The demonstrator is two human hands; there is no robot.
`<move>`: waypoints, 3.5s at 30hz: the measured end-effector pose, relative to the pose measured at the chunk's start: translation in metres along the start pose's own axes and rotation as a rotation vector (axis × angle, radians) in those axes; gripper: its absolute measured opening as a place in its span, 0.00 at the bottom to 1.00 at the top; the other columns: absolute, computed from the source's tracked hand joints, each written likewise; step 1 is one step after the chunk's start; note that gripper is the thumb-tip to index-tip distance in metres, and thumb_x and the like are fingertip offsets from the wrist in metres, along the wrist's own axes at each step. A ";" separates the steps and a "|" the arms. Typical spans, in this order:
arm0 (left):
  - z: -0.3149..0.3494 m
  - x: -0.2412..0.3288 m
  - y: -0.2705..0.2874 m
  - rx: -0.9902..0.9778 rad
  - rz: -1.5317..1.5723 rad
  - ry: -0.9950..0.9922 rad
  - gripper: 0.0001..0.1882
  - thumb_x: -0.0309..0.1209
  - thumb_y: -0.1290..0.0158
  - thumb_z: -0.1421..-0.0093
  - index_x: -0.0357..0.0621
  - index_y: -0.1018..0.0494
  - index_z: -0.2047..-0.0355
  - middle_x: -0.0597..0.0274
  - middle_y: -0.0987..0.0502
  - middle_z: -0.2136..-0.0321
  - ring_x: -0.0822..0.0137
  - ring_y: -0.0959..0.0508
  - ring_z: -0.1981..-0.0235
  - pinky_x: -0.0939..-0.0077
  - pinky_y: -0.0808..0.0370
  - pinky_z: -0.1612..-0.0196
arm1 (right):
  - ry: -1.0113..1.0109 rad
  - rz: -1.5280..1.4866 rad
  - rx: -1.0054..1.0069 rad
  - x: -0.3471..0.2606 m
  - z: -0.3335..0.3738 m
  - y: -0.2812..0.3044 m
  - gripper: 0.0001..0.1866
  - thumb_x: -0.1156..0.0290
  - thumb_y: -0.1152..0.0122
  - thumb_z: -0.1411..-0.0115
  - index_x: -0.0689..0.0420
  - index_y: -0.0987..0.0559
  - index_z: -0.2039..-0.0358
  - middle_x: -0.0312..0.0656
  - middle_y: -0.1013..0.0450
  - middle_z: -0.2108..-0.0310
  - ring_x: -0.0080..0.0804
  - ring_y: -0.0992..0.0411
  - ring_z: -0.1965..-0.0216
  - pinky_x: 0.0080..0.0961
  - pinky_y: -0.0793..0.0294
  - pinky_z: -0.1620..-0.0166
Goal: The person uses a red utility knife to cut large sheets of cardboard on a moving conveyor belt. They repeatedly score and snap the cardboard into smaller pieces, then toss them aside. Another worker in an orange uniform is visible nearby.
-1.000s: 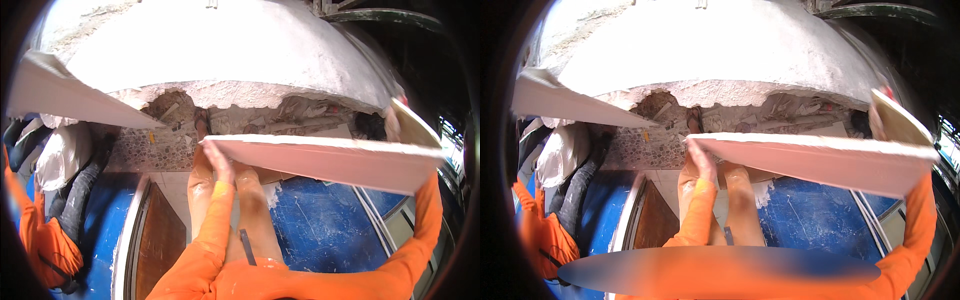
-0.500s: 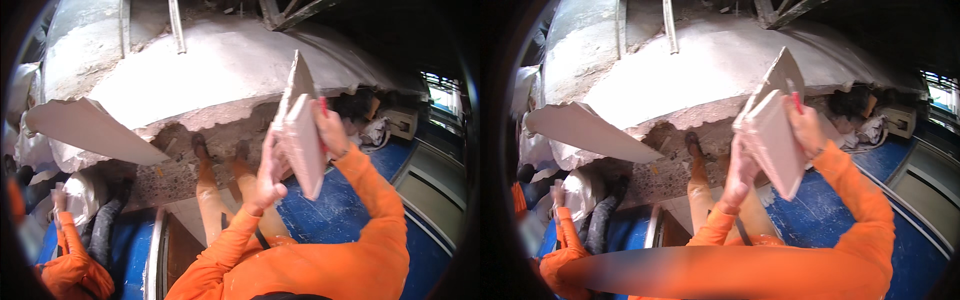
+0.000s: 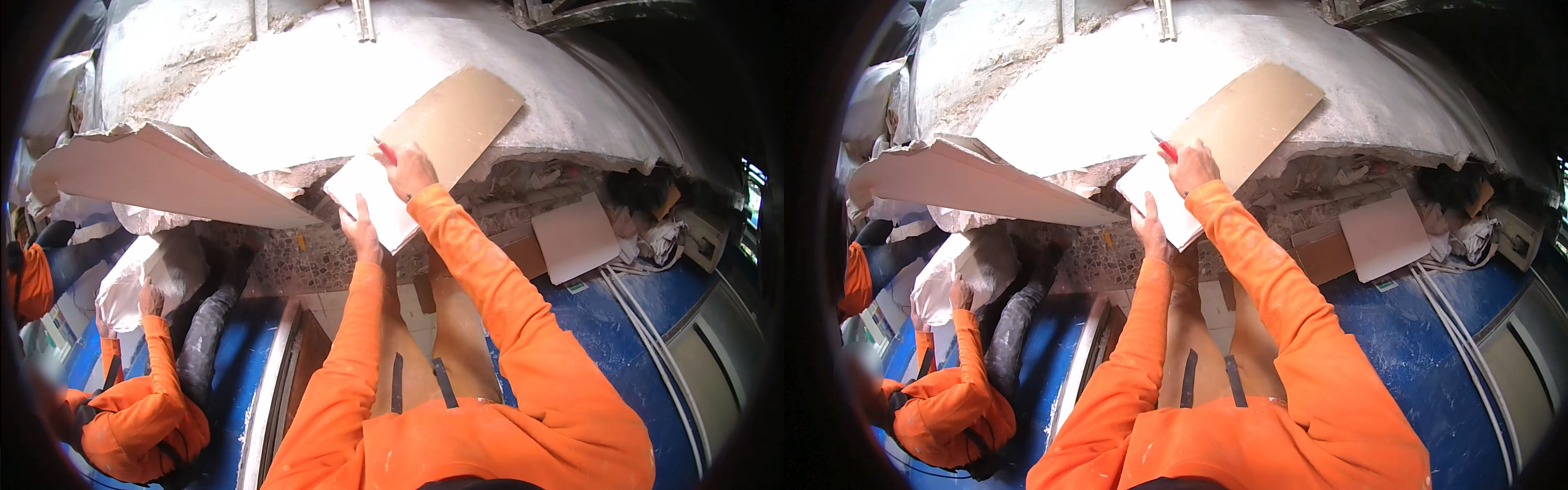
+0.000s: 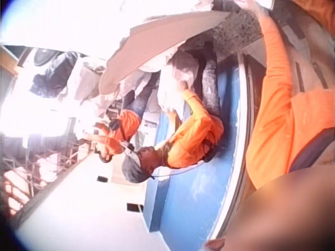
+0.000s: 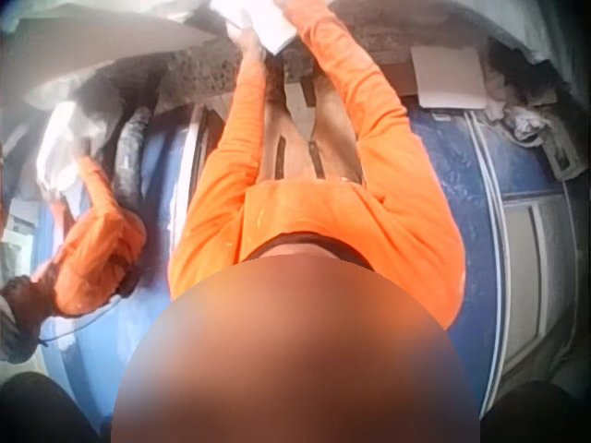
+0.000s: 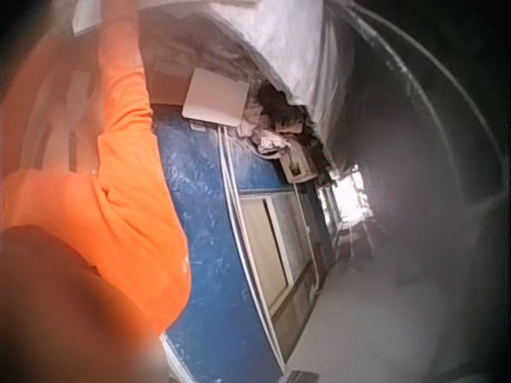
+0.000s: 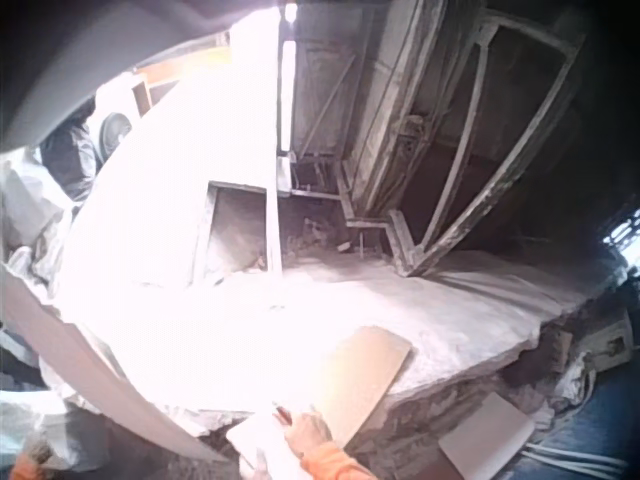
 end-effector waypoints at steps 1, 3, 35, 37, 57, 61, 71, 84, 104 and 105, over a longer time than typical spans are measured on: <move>-0.004 -0.004 -0.001 0.066 -0.037 -0.004 0.24 0.42 0.45 0.30 0.32 0.31 0.46 0.53 0.22 0.53 0.65 0.22 0.54 0.68 0.26 0.49 | -0.035 0.014 -0.059 0.000 -0.009 0.001 0.28 0.46 0.44 0.32 0.64 0.18 0.58 0.64 0.21 0.64 0.60 0.21 0.57 0.47 0.24 0.53; -0.012 -0.011 -0.001 0.151 -0.177 -0.017 0.26 0.45 0.45 0.30 0.30 0.30 0.48 0.50 0.21 0.56 0.62 0.21 0.56 0.66 0.25 0.50 | -0.194 -0.060 -0.259 0.010 -0.026 -0.001 0.29 0.46 0.44 0.32 0.65 0.18 0.58 0.65 0.22 0.63 0.62 0.22 0.56 0.49 0.25 0.52; -0.071 -0.048 -0.002 0.451 -0.277 -0.066 0.44 0.58 0.23 0.62 0.37 0.20 0.54 0.51 0.16 0.57 0.57 0.16 0.54 0.64 0.23 0.47 | -0.053 0.260 -0.514 0.017 -0.035 -0.060 0.12 0.68 0.51 0.33 0.60 0.30 0.52 0.59 0.21 0.54 0.59 0.23 0.48 0.53 0.25 0.45; -0.071 -0.051 -0.009 0.468 -0.272 -0.063 0.46 0.60 0.23 0.63 0.35 0.20 0.54 0.51 0.15 0.58 0.57 0.16 0.54 0.65 0.24 0.46 | -0.033 0.292 -0.460 0.027 -0.030 -0.061 0.13 0.66 0.55 0.30 0.60 0.28 0.53 0.58 0.20 0.56 0.57 0.21 0.51 0.52 0.23 0.48; -0.057 -0.069 -0.004 0.472 -0.212 0.088 0.38 0.57 0.28 0.51 0.32 0.19 0.56 0.56 0.15 0.59 0.66 0.18 0.60 0.68 0.23 0.51 | -0.645 0.576 -0.447 0.398 0.245 0.187 0.17 0.57 0.47 0.29 0.54 0.26 0.48 0.60 0.22 0.56 0.61 0.23 0.54 0.52 0.25 0.53; -0.043 -0.064 -0.013 0.469 -0.103 -0.012 0.40 0.56 0.31 0.46 0.29 0.22 0.50 0.54 0.17 0.56 0.65 0.20 0.57 0.68 0.24 0.48 | -0.093 0.229 0.225 0.344 0.100 0.188 0.18 0.53 0.42 0.31 0.57 0.25 0.57 0.52 0.23 0.66 0.56 0.24 0.62 0.48 0.28 0.59; -0.027 -0.123 -0.003 0.338 0.347 0.211 0.62 0.73 0.42 0.48 0.25 0.39 0.35 0.48 0.32 0.38 0.55 0.28 0.42 0.60 0.30 0.38 | -0.278 0.098 0.059 0.186 -0.192 0.046 0.55 0.26 0.28 0.60 0.68 0.21 0.50 0.55 0.20 0.57 0.46 0.21 0.52 0.37 0.25 0.48; -0.016 -0.061 0.004 -0.140 0.761 0.253 0.52 0.75 0.69 0.35 0.48 0.52 0.25 0.56 0.44 0.28 0.53 0.42 0.29 0.59 0.45 0.27 | -0.543 0.130 -0.387 0.188 -0.130 0.018 0.42 0.31 0.25 0.58 0.66 0.19 0.71 0.44 0.24 0.78 0.32 0.26 0.82 0.30 0.27 0.78; 0.043 -0.018 0.033 0.019 0.424 0.133 0.36 0.23 0.35 0.41 0.42 0.38 0.35 0.59 0.27 0.45 0.63 0.26 0.45 0.66 0.29 0.40 | -0.313 -0.626 -0.118 0.220 0.027 0.006 0.21 0.51 0.35 0.34 0.56 0.26 0.59 0.37 0.28 0.76 0.28 0.32 0.79 0.28 0.27 0.72; 0.033 -0.036 0.042 -0.001 0.466 0.151 0.35 0.24 0.35 0.41 0.43 0.38 0.35 0.59 0.27 0.45 0.63 0.26 0.44 0.66 0.29 0.40 | -0.142 -0.262 -0.022 0.212 0.024 0.014 0.22 0.51 0.37 0.33 0.59 0.26 0.56 0.40 0.27 0.75 0.32 0.29 0.77 0.31 0.25 0.68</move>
Point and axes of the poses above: each hand's wrist, its own z-axis away from the middle knuckle, its own y-axis out of the back of the hand, x = y × z, the point moved 2 cm from there along -z, towards the middle knuckle
